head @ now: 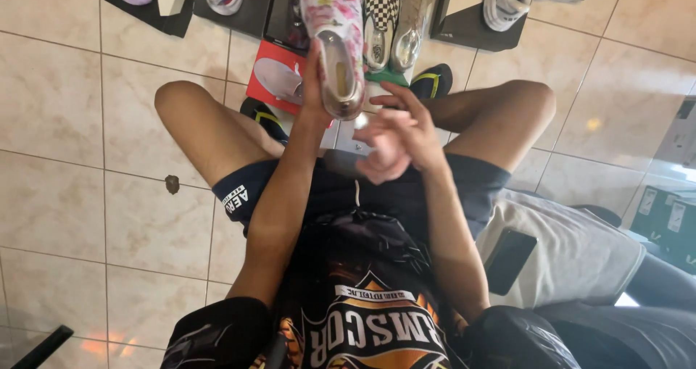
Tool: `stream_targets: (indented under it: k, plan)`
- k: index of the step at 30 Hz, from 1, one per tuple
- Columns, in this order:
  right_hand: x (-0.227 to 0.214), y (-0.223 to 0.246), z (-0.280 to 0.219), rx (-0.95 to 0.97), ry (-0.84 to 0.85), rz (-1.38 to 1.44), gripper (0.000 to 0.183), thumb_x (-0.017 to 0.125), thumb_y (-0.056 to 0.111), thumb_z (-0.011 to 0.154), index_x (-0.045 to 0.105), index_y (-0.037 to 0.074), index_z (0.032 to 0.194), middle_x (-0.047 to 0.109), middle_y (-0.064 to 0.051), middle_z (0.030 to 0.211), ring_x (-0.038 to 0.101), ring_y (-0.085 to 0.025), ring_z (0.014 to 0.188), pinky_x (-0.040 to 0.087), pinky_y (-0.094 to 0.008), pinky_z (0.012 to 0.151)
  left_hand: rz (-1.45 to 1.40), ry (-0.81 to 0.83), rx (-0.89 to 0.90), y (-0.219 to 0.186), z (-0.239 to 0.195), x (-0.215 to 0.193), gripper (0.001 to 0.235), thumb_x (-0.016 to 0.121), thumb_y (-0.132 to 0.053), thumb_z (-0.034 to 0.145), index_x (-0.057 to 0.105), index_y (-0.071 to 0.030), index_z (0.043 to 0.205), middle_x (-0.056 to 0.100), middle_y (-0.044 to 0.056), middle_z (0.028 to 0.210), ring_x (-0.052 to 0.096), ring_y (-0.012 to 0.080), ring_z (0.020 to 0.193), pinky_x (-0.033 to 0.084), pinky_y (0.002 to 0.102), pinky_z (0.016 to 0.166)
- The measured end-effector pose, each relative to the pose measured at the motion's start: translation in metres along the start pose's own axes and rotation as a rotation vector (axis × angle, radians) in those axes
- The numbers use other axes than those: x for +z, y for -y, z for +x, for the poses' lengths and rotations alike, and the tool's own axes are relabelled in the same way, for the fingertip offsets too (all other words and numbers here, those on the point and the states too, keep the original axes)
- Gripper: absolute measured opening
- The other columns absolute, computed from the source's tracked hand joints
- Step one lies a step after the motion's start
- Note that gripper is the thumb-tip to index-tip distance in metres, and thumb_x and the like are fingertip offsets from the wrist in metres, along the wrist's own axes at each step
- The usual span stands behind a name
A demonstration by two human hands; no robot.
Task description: Cleaning various shoes using a cloth to wipe off dust or debris
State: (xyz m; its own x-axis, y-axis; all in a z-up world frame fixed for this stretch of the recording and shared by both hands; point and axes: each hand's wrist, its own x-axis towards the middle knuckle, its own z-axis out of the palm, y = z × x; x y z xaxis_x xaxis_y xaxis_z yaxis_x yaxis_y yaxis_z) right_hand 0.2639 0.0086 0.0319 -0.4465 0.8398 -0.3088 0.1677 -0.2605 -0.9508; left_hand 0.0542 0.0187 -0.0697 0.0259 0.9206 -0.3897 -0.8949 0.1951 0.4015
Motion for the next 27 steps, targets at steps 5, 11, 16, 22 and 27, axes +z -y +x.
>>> stream_targets:
  k: [5,11,16,22,27]
  plan:
    - [-0.009,-0.008,-0.023,-0.197,0.167,0.348,0.062,0.045,0.041,0.098,0.049,-0.002,0.142,0.059,-0.02,0.138,0.057,-0.033,0.134,0.043,-0.044,0.123,0.052,0.01,0.145,-0.023,-0.029,-0.001,0.095,0.066,-0.059,0.083,0.034,0.0,0.15,0.057,0.019,0.118,0.066,0.0301,0.099,0.059,0.043,0.079]
    - [-0.017,-0.008,-0.011,-0.27,0.097,0.405,0.058,0.044,0.04,0.1,0.049,0.0,0.142,0.059,-0.017,0.137,0.058,-0.031,0.133,0.043,-0.044,0.123,0.025,0.118,0.243,-0.051,-0.075,0.004,0.079,0.063,-0.058,0.093,0.046,-0.006,0.15,0.069,0.018,0.128,0.073,0.026,0.096,0.063,0.039,0.079]
    - [0.006,-0.015,-0.03,-0.3,0.015,0.455,0.055,0.044,0.039,0.101,0.049,0.002,0.142,0.059,-0.015,0.136,0.058,-0.029,0.132,0.044,-0.044,0.123,0.055,0.209,0.224,-0.066,-0.092,0.023,0.09,0.059,-0.062,0.091,0.041,0.003,0.152,0.065,0.022,0.132,0.07,0.0234,0.086,0.059,0.036,0.066]
    - [-0.013,-0.039,-0.026,-0.303,-0.082,0.555,0.051,0.043,0.038,0.103,0.05,0.005,0.142,0.06,-0.012,0.135,0.058,-0.027,0.13,0.045,-0.044,0.123,0.2,0.192,0.25,-0.067,-0.117,0.025,0.09,0.06,-0.062,0.09,0.041,-0.003,0.155,0.063,0.023,0.141,0.069,0.0257,0.103,0.057,0.039,0.085]
    - [-0.044,-0.041,-0.03,-0.357,-0.174,0.596,0.049,0.043,0.037,0.104,0.05,0.007,0.142,0.06,-0.01,0.134,0.059,-0.025,0.129,0.045,-0.044,0.123,-0.077,0.448,0.098,-0.056,-0.112,0.022,0.066,0.074,-0.026,0.096,0.048,-0.009,0.154,0.068,0.01,0.138,0.07,0.0232,0.121,0.062,0.04,0.104]
